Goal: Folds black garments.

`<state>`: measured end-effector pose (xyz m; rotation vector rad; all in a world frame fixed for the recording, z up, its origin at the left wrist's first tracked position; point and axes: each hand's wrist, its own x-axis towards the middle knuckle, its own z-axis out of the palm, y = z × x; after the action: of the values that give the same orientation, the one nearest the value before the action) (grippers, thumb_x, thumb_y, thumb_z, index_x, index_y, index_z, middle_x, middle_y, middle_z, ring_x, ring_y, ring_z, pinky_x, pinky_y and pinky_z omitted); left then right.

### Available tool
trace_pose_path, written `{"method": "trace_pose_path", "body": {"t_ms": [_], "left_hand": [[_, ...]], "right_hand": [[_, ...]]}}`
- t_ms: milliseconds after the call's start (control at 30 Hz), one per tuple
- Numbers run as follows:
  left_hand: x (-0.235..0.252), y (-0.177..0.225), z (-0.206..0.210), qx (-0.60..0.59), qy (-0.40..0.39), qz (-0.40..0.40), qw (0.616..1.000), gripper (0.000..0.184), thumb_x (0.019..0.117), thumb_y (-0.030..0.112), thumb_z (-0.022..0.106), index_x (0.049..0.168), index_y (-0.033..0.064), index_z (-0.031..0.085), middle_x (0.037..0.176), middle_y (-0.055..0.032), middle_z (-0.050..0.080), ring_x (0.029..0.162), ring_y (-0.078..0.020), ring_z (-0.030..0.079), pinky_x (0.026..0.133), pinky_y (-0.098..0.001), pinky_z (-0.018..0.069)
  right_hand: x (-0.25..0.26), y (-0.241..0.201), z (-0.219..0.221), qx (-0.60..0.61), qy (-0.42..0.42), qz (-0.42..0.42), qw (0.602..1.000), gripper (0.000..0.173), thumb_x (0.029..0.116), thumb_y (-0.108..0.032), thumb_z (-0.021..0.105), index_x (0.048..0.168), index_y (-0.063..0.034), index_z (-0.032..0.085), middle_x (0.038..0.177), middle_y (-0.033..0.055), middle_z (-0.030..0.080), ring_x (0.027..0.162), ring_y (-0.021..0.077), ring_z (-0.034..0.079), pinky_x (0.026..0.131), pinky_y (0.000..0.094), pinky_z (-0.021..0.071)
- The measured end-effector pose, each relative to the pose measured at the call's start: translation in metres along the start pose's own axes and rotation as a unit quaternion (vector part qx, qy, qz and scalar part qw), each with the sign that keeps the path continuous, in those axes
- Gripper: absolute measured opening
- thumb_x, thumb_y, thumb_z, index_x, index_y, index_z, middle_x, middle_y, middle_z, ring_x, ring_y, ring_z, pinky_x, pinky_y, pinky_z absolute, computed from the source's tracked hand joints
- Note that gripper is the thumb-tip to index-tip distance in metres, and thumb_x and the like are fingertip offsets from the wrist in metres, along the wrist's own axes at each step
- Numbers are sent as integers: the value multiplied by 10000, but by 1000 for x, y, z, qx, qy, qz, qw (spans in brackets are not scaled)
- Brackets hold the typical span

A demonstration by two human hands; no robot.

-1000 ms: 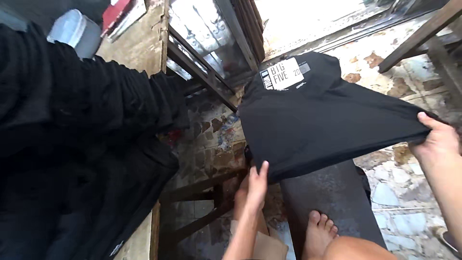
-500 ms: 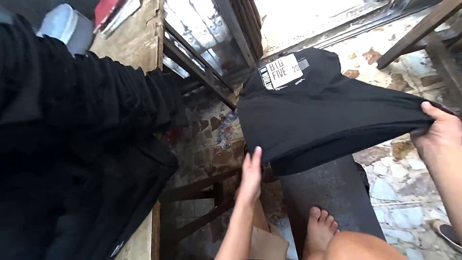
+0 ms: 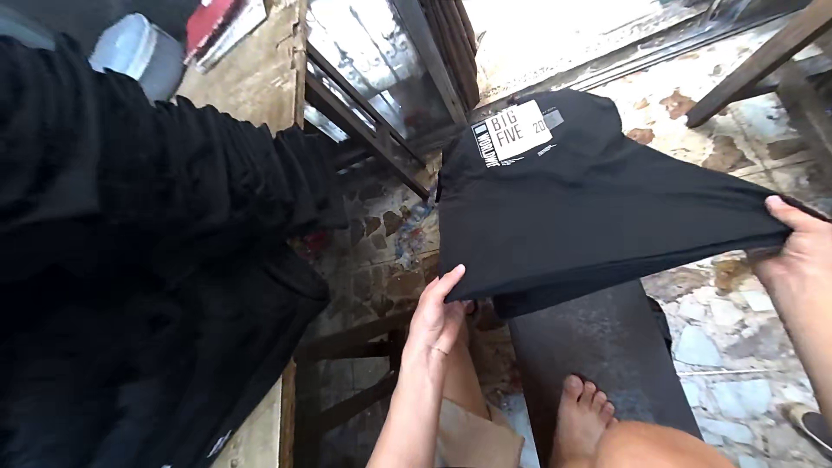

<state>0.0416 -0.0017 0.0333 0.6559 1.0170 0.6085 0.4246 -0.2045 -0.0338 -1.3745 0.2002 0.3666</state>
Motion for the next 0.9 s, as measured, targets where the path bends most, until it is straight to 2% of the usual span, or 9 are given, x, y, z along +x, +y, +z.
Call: {"method": "trace_pose_path", "body": {"t_ms": [167,233,267,333,400,567,700,800,900], "left_hand": [[21,-77,-16,237,165,-88,953,415,1026,325,635,1281,-1,607,1045,-156,663,776,-196,628,649,-338,536],[6,-62,-3,321,156,-83,930,436,1049,344,592,1317,0,608,1154,-179,669,907,-221,661,781,-378,562],[-6,-42,12,315,137,-36,939,414,1055,313,581,1313,-9,616,1176,-187,682,1003,-239,675,885,-413,565],[-22,-16,32,223,89,83,967,349,1086,284,499,1275,15,616,1105,-131,714,991,-210,701,885,-402,590],[-14,-23,27,200,54,118,971,442,1106,370,409,1378,53,556,1259,-115,677,1164,-205,657,1015,-427,546],[62,-143,-28,320,97,-88,938,664,1027,460,592,1468,-24,482,1483,-230,515,1374,-323,516,1124,-520,462],[56,-141,-38,287,156,-48,944,486,996,332,683,1329,-16,618,1315,-197,649,1227,-280,628,1039,-474,524],[27,-90,-38,204,148,18,967,397,1014,222,655,1304,-45,607,1195,-191,698,1089,-257,694,945,-433,588],[-8,-53,-37,93,89,63,990,354,1032,112,565,1334,-72,558,1168,-221,689,1054,-279,696,936,-435,587]], "right_hand": [[4,-4,-5,-9,5,-20,1000,239,965,-93,647,1168,-157,538,1040,-64,649,954,46,666,869,279,579],[1,-4,-4,-53,27,-9,998,269,939,-71,664,1161,-148,533,1003,-69,616,892,28,638,820,262,563],[0,-5,-3,-56,33,0,998,289,950,-81,654,1210,-128,539,1038,-49,613,919,40,633,835,273,556],[-3,-3,-4,-52,42,7,998,310,975,-126,642,1265,-118,532,1097,-24,624,977,60,640,871,288,557],[-4,-2,0,-55,48,4,997,398,982,-166,652,1345,-99,504,1159,1,631,1016,77,648,888,300,563],[2,4,7,-52,77,11,996,680,979,-195,675,1539,-75,309,1417,96,547,1243,149,591,1042,350,516],[4,18,-10,-63,75,12,995,614,968,-172,692,1486,-73,378,1351,79,576,1184,133,610,1013,347,528],[2,19,-13,-62,55,5,997,406,961,-125,686,1321,-91,503,1131,0,615,988,63,635,885,292,555],[-7,10,-13,-17,39,17,999,354,969,-121,662,1292,-116,520,1097,-25,638,967,56,654,862,289,574]]}}
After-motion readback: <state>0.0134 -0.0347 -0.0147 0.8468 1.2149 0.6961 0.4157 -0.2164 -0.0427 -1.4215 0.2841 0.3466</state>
